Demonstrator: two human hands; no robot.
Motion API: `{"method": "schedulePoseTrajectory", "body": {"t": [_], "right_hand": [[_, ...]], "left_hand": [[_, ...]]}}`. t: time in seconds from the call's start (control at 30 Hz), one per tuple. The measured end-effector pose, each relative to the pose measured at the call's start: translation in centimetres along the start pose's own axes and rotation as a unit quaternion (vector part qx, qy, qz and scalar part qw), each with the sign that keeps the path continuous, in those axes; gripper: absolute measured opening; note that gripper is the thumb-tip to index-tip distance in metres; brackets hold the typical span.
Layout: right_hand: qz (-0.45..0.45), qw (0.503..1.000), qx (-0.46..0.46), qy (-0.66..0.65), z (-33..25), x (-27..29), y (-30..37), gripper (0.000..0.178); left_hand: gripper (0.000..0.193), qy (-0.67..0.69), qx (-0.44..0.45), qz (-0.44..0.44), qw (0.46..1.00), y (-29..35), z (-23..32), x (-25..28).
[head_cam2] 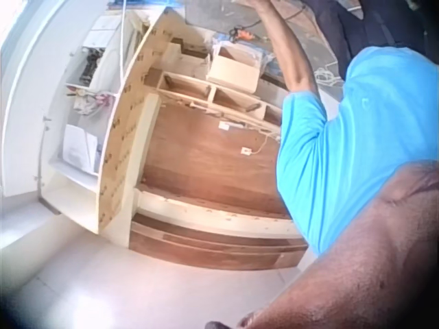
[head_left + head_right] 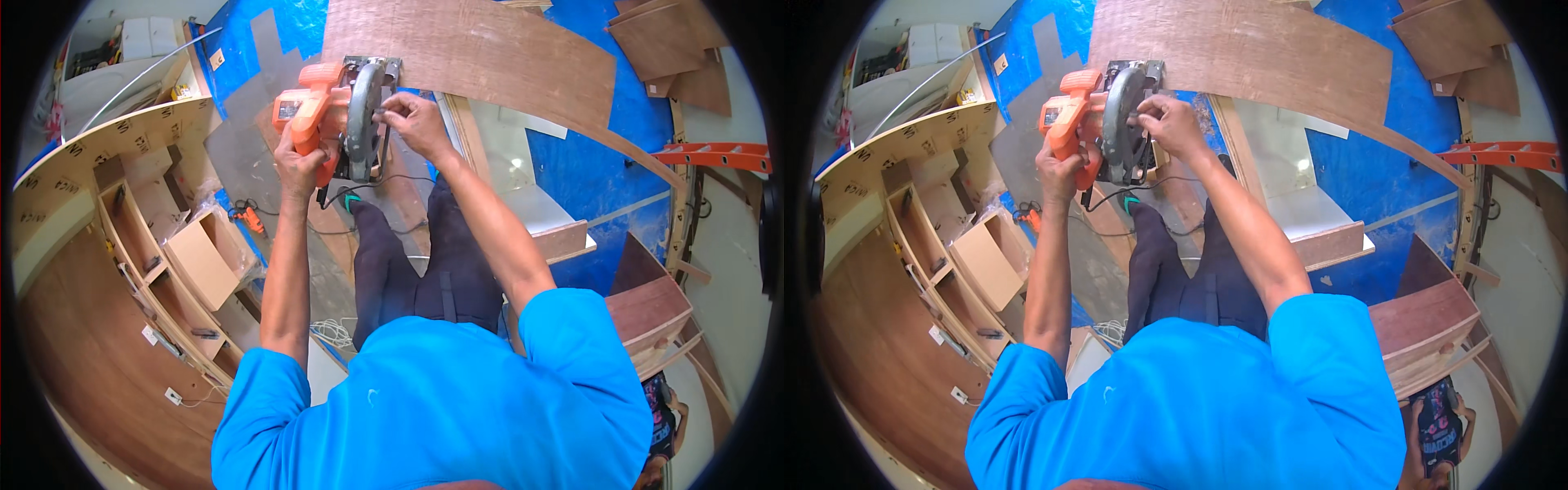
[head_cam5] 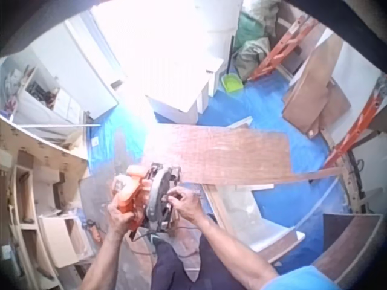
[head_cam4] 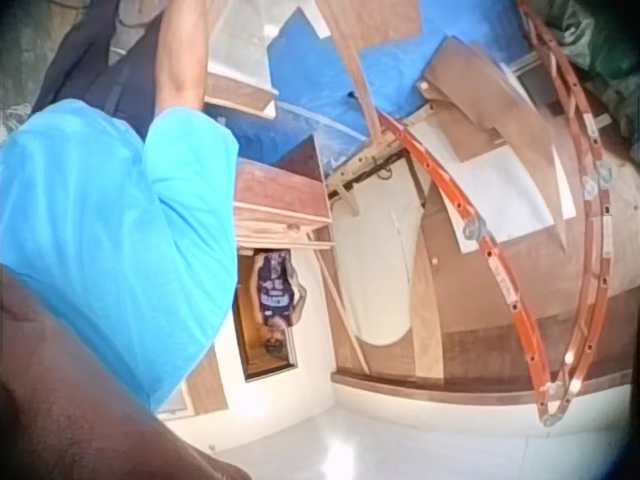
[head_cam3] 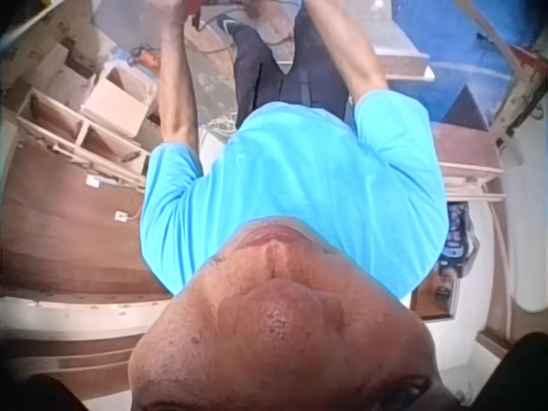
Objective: The person measures a piece of wood with a ruler and pencil, then cuts the wood using a circular saw and a hand saw.
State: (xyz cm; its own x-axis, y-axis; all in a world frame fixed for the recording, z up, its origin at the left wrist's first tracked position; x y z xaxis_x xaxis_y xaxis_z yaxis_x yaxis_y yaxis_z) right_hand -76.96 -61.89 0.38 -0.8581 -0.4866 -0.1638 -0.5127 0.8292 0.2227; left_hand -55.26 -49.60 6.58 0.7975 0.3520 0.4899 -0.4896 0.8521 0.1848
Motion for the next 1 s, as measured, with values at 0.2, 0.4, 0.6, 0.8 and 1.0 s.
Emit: {"method": "schedulePoseTrajectory", "body": {"t": [0.2, 0.4, 0.6, 0.8, 1.0], "right_hand": [[-0.078, 0.981, 0.101, 0.146, 1.0, 0.8, 2.6, 0.028], [-0.124, 0.949, 0.17, 0.236, 2.4, 3.1, 3.8, 0.042], [0.16, 0.882, 0.166, 0.41, 3.8, 14.5, -7.0, 0.065], [0.212, 0.764, 0.1, 0.602, 6.6, 15.3, -10.6, 0.073], [0.214, 0.76, 0.086, 0.607, 7.4, 15.3, -10.8, 0.078]], "left_hand": [[0.027, 0.037, 0.077, -0.037, 0.996, -0.2, 2.0, -0.7], [0.021, 0.027, 0.103, -0.038, 0.994, -0.4, 1.6, -0.4], [0.016, 0.029, 0.123, -0.063, 0.99, -0.3, 0.3, -0.3], [0.02, 0.072, 0.142, -0.075, 0.984, 0.3, 1.1, -0.7], [0.035, 0.109, 0.167, -0.073, 0.977, 0.0, 0.4, -0.2]]}}
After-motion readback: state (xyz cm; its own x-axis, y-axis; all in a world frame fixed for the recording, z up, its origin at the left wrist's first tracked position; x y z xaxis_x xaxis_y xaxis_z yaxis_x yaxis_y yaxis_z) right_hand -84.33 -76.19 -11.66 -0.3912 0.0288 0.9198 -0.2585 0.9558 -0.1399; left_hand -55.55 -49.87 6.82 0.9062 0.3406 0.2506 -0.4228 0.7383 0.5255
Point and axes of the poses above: each hand's wrist, its own y-axis away from the middle knuckle, its own x-axis out of the back of the hand, z = x × y, the point moved 1 cm from there along -y, towards the middle knuckle, and after that the axes turned 8 degrees about -y, right-handed, at the moved point
